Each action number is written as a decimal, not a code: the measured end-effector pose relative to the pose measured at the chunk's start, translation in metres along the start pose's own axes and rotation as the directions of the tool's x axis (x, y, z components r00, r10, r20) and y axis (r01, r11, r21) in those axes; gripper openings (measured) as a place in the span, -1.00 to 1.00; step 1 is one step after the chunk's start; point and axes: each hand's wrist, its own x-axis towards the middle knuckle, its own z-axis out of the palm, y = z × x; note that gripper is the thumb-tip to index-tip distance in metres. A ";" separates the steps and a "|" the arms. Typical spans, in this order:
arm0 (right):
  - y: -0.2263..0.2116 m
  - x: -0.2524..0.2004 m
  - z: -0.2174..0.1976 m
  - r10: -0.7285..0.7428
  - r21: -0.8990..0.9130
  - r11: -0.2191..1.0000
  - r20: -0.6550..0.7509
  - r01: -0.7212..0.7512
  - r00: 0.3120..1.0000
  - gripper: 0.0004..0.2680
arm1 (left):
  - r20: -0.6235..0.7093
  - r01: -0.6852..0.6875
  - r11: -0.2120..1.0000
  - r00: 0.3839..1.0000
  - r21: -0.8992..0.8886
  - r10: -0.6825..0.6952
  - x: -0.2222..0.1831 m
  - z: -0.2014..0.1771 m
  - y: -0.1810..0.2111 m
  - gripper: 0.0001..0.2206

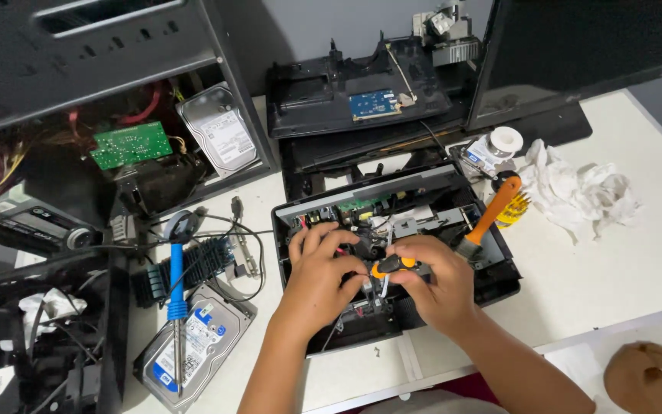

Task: Disassembling and cleaning the internal components of an electronic device using a screwdriver and a brush

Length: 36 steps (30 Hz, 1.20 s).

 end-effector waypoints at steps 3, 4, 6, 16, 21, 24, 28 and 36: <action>0.003 -0.001 -0.001 0.005 0.027 1.000 -0.014 -0.005 1.000 -0.80 | 0.000 -0.008 1.000 1.000 0.000 0.008 0.001 -0.002 0.002 -0.92; 0.003 -0.003 -0.002 0.007 0.037 0.999 -0.016 -0.007 1.000 -0.80 | 0.000 -0.010 1.000 1.000 0.006 0.010 0.001 -0.003 0.004 -0.92; 0.005 -0.006 -0.001 -0.019 0.048 0.999 -0.037 0.020 0.999 -0.81 | 0.000 -0.004 1.000 1.000 -0.005 0.004 0.000 -0.003 0.004 -0.93; 0.008 -0.006 0.003 -0.099 0.010 0.995 -0.030 0.099 0.995 -0.80 | 0.031 0.010 0.999 0.999 -0.046 -0.009 0.001 -0.007 0.006 -0.98; 0.004 -0.002 0.003 -0.087 0.017 0.996 -0.011 0.087 0.996 -0.80 | 0.042 0.015 0.999 0.999 -0.051 -0.013 0.000 -0.005 0.003 -0.97; 0.004 -0.003 0.003 -0.095 0.016 0.995 -0.001 0.095 0.995 -0.80 | 0.041 0.011 0.999 0.999 -0.043 -0.009 0.000 -0.005 0.002 -0.97; 0.007 -0.005 0.003 -0.085 0.033 0.996 -0.005 0.085 0.996 -0.81 | 0.037 0.002 0.999 0.999 -0.032 -0.001 0.001 -0.004 0.000 -0.97; 0.004 -0.003 0.002 -0.090 -0.001 0.996 0.053 0.091 0.994 -0.79 | 0.031 -0.006 1.000 1.000 -0.027 0.007 0.001 -0.002 -0.002 -0.97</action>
